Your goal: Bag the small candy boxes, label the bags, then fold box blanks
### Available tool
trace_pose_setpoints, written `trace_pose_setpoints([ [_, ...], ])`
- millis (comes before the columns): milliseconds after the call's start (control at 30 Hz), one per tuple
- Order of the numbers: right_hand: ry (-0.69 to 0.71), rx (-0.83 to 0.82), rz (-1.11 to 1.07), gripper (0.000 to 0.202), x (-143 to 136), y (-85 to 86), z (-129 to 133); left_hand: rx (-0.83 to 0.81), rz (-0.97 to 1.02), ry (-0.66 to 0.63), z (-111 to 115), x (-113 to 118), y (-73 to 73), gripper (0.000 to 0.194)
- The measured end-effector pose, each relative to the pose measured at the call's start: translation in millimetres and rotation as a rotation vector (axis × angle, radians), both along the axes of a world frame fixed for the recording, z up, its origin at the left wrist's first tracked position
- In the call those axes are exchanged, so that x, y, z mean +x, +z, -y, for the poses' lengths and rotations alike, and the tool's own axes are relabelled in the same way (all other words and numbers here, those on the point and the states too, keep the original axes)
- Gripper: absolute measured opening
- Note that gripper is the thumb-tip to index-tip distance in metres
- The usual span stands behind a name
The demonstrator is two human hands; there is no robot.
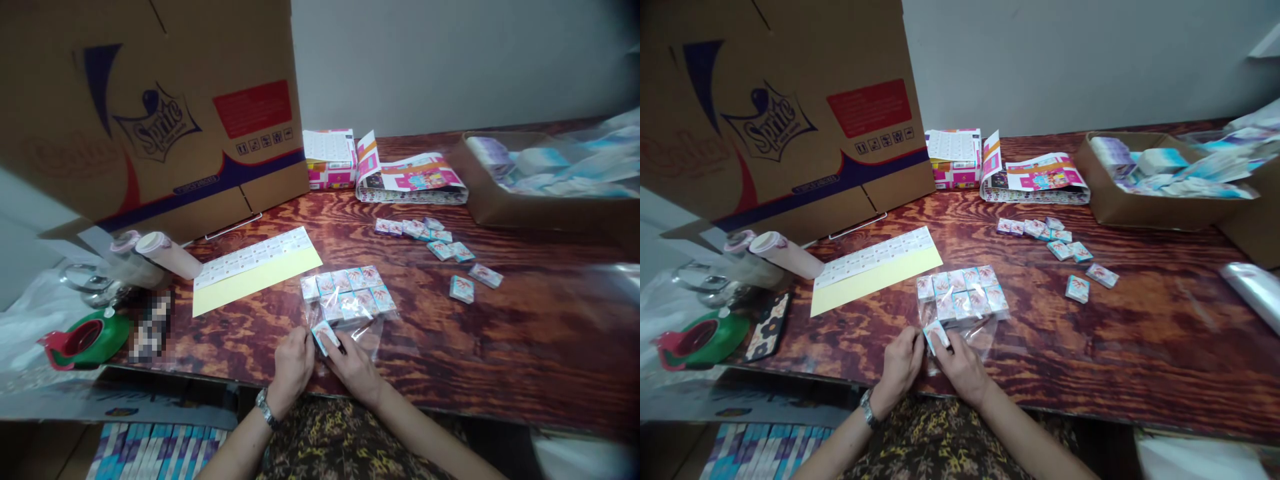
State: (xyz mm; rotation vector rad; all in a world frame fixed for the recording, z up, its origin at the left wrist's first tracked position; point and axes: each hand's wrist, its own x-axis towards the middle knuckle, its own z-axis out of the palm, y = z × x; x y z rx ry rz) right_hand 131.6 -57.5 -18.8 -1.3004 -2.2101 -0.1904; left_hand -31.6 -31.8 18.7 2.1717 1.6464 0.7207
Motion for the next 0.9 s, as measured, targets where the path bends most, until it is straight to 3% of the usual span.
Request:
trace_pose_setpoints([
  [133,0.037,0.007,-0.022,0.041,0,-3.5,-1,-0.044,0.089,-0.027,4,0,2.2,0.021],
  [367,0.042,-0.005,-0.019,0.042,-2,5.3,-2,-0.12,0.162,-0.037,3,-4,8.1,0.018],
  [700,0.008,-0.053,-0.006,0.042,-7,11.7,-3,-0.128,0.028,-0.036,3,-10,-0.9,0.019],
  [900,0.074,-0.084,-0.03,0.048,0,9.0,-1,0.028,-0.139,-0.045,0,-11,6.3,0.011],
])
